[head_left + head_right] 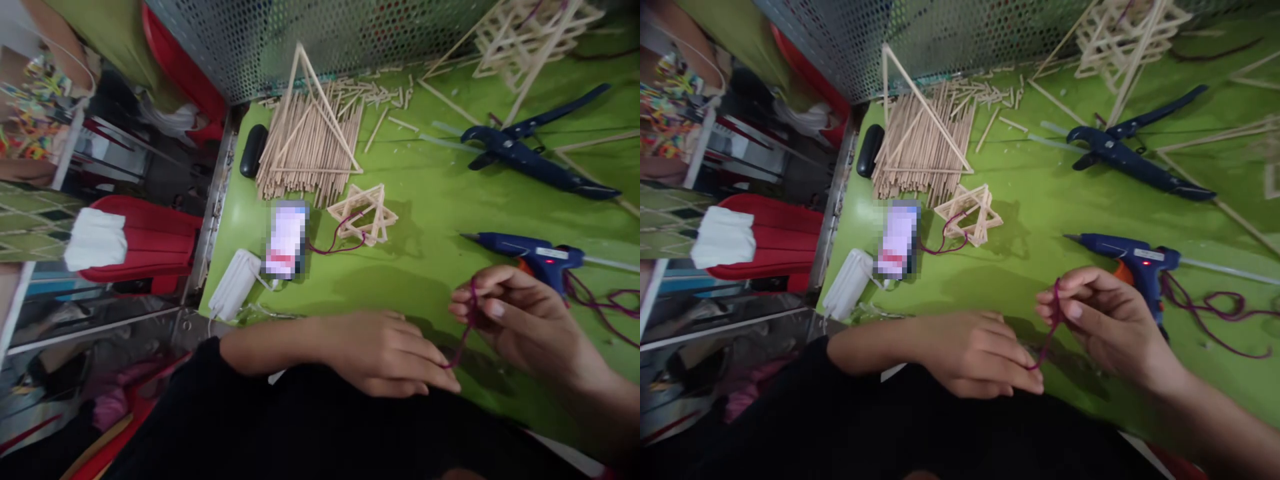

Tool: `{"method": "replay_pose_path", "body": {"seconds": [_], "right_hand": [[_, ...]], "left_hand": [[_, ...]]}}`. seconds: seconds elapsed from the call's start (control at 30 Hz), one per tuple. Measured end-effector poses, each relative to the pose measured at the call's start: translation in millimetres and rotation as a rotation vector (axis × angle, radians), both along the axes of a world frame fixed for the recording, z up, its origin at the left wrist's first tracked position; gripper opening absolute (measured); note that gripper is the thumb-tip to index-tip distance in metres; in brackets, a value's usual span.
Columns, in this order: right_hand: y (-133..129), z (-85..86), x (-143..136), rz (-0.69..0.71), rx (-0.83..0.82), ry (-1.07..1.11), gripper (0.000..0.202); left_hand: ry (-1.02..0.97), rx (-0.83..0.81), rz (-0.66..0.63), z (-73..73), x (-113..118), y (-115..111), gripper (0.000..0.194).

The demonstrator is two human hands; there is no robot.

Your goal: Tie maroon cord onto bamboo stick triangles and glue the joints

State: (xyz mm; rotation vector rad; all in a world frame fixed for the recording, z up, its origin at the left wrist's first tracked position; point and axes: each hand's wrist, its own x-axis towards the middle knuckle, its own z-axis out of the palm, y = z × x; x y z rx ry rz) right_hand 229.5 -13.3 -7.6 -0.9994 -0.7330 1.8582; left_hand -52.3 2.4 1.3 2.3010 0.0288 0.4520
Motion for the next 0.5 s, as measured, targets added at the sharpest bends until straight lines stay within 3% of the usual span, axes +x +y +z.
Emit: {"method": "replay_pose_path", "body": {"seconds": [0.17, 0.27, 0.33, 0.5], "right_hand": [[18.0, -12.1, 1.3, -0.053, -0.114, -0.082, 0.024], [23.0, -17.1, 6.1, -0.106, -0.105, -0.083, 0.027], [22.3, -17.9, 8.2, -0.123, -0.080, -0.074, 0.026], [8.5, -11.4, 4.5, -0.064, 0.011, -0.105, 0.020]], "left_hand": [[0.029, -0.148, -0.070, 5.7, -0.9, 10.2, 0.061], [0.077, -0.205, -0.047, 6.4, -0.2, 5.9, 0.059], [0.122, -0.104, 0.055, 2.2, 0.2, -1.2, 0.053], [0.101, 0.453, 0.246, -3.9, -3.0, -14.7, 0.033]]}}
